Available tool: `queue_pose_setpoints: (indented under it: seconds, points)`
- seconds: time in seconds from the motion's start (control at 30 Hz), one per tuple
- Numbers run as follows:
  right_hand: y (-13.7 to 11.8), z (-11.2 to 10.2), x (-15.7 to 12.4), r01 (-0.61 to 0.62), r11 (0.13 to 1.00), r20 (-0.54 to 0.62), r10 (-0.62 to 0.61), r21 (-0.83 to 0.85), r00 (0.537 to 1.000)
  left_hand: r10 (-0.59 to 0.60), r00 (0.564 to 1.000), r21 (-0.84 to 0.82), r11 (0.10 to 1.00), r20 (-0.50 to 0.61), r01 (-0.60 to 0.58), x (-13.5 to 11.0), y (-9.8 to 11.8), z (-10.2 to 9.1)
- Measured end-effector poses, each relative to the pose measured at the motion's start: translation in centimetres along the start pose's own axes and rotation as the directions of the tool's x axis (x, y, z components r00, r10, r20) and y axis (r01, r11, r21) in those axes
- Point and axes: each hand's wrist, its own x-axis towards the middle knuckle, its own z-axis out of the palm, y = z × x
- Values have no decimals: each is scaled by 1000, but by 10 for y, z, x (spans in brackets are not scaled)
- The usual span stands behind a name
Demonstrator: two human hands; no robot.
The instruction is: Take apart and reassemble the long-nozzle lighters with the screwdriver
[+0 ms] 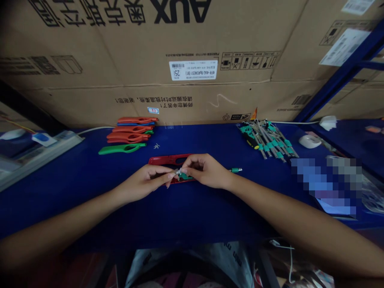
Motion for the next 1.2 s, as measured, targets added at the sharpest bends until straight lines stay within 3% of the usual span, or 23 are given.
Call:
queue_pose_setpoints:
  seconds: [0.37,0.73,1.2]
  points:
    - [-2,0,-1,25,998,-32,-26,-51,999,-35,999,-26,999,-13,34,-1,4,-1]
    - [1,5,-2,67,989,-76,-78,-136,994,20,1000,-5,1000,8,-20,0,-2,0]
    - [2,5,-2,87,991,-2,-87,-105,996,0,999,2,1000,43,0,0,-6,1]
